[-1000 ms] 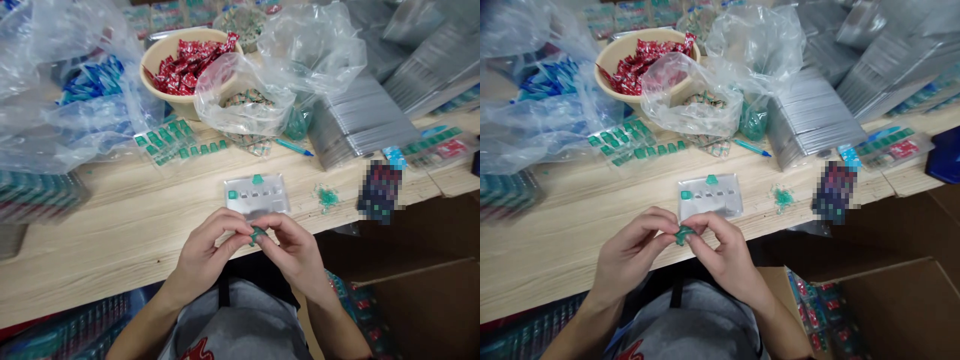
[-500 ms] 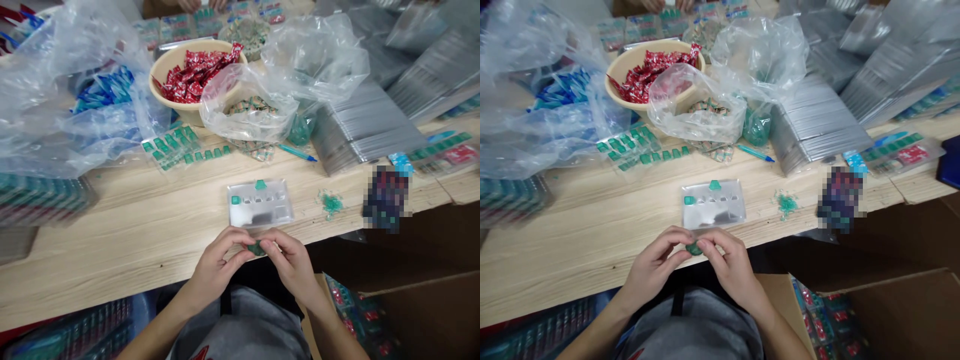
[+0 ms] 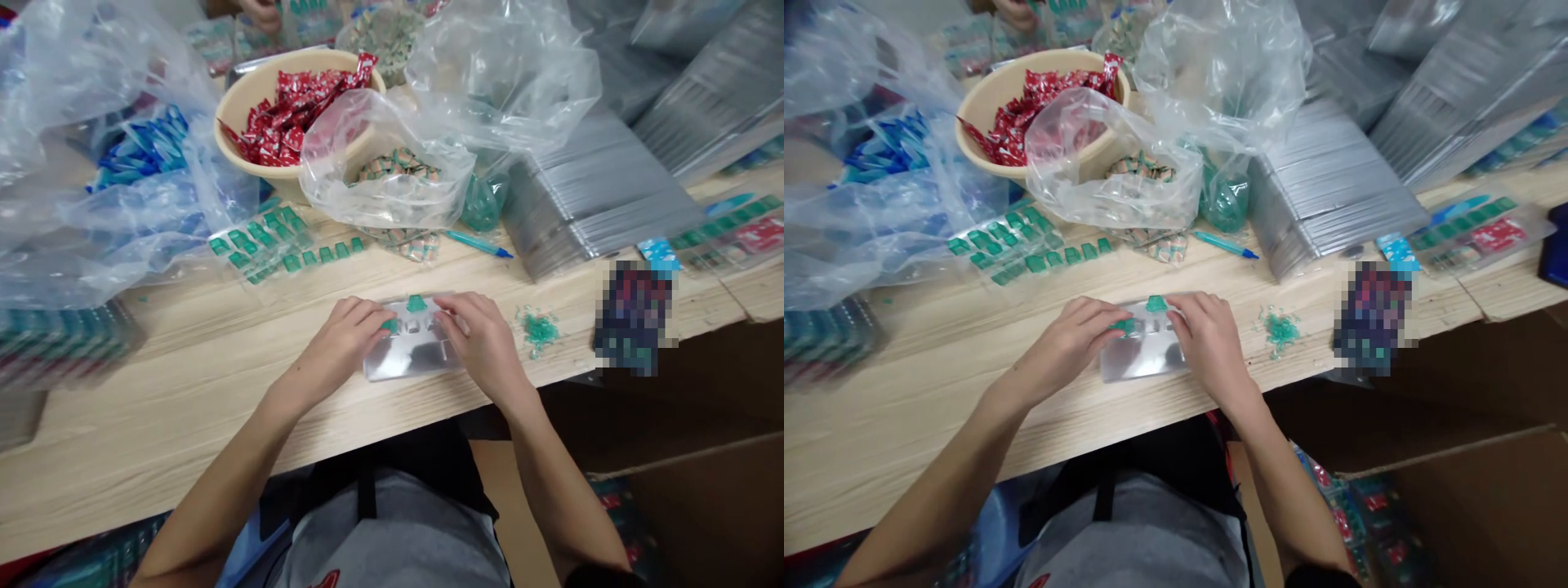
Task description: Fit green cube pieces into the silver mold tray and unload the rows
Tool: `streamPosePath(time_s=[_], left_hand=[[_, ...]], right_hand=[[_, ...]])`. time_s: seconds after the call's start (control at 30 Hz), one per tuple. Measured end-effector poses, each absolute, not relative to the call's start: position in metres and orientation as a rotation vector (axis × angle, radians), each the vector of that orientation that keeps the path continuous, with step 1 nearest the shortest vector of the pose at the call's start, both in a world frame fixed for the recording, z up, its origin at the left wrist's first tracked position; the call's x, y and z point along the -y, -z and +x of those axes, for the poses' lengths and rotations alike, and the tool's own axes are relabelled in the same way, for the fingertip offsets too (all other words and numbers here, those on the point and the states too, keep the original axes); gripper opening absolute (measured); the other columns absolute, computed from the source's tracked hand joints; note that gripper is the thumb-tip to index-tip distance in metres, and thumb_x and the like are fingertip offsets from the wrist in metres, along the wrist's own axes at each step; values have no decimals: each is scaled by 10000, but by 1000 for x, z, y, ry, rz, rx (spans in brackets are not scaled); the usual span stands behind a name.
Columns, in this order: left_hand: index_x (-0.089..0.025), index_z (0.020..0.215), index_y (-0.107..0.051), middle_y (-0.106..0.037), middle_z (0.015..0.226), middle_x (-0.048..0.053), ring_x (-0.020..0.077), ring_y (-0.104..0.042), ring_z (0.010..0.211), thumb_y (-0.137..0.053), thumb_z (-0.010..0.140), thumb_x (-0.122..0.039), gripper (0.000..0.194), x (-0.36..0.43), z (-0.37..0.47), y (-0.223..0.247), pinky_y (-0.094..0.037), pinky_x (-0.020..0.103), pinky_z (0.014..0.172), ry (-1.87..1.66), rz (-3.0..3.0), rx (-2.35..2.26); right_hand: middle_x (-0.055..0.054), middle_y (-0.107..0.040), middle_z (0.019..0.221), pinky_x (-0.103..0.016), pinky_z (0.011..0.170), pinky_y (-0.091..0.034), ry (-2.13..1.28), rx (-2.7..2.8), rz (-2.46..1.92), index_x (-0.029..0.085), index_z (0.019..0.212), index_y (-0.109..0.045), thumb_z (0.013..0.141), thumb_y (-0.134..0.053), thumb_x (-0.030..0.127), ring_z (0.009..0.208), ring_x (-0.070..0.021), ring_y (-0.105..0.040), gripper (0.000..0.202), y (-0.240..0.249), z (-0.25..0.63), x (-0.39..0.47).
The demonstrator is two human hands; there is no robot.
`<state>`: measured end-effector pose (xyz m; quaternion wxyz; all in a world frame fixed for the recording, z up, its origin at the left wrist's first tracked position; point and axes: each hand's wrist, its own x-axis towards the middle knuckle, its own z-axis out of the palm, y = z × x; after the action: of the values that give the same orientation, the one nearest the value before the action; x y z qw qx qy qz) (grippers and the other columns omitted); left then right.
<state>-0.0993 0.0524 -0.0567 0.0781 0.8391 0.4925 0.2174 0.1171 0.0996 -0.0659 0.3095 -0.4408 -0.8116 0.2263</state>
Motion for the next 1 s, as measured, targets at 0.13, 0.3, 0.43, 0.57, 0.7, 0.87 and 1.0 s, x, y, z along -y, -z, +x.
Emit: streamPosePath(time_s=[0.13,0.3,0.43,0.57,0.7,0.87,1.0], left_hand=[[-144,1033,-652,-655,924,68,201,-572,893,-488,971,-255,207,-56,-93,61,-454,311,798,-630,2476,-1431],[-171,1092,-646,-684,993,75,214,-596,925,-475,980,-267,226,-50,-93,72,-452,350,827,-625,2417,-1506],[-192,1173,-611,-674,1079,87,224,-601,1012,-498,972,-276,246,-44,-93,74,-467,381,883,-765,2253,-1520],[-222,1188,-587,-650,1144,73,206,-594,1075,-553,949,-293,252,-40,-84,59,-480,370,935,-1063,1933,-1513],[-227,1115,-599,-664,1050,31,145,-628,943,-636,902,-279,223,-32,-68,38,-514,256,834,-1273,1664,-1383],[-227,1104,-600,-652,1027,14,102,-617,955,-619,901,-153,217,-14,-58,19,-486,191,869,-1373,1613,-1339],[-203,1056,-616,-616,1031,28,114,-588,1025,-624,897,-138,172,-2,-57,10,-468,205,920,-1402,1751,-1368]], right_hand=[[-102,-695,1020,-389,855,-430,-698,2438,-1194,165,1074,-681,872,-596,139,986,-256,-615,221,62,98,-120],[-142,-668,969,-380,861,-425,-805,2549,-1225,106,948,-711,847,-596,87,972,-257,-607,155,54,82,-132],[-105,-656,929,-321,807,-466,-812,2464,-1213,116,955,-693,854,-596,99,887,-200,-613,141,55,88,-130],[-38,-650,871,-264,723,-502,-904,2063,-1049,154,1003,-664,860,-633,176,774,-135,-614,148,50,99,-110],[-24,-687,916,-241,727,-530,-956,1922,-858,181,1052,-651,871,-618,150,794,-111,-638,187,32,101,-81],[-70,-714,990,-277,784,-558,-720,1950,-772,175,1091,-636,903,-528,81,924,-138,-668,235,17,98,-57],[-75,-721,912,-298,730,-564,-462,1971,-740,164,1073,-624,865,-547,30,841,-151,-668,260,14,98,-47]])
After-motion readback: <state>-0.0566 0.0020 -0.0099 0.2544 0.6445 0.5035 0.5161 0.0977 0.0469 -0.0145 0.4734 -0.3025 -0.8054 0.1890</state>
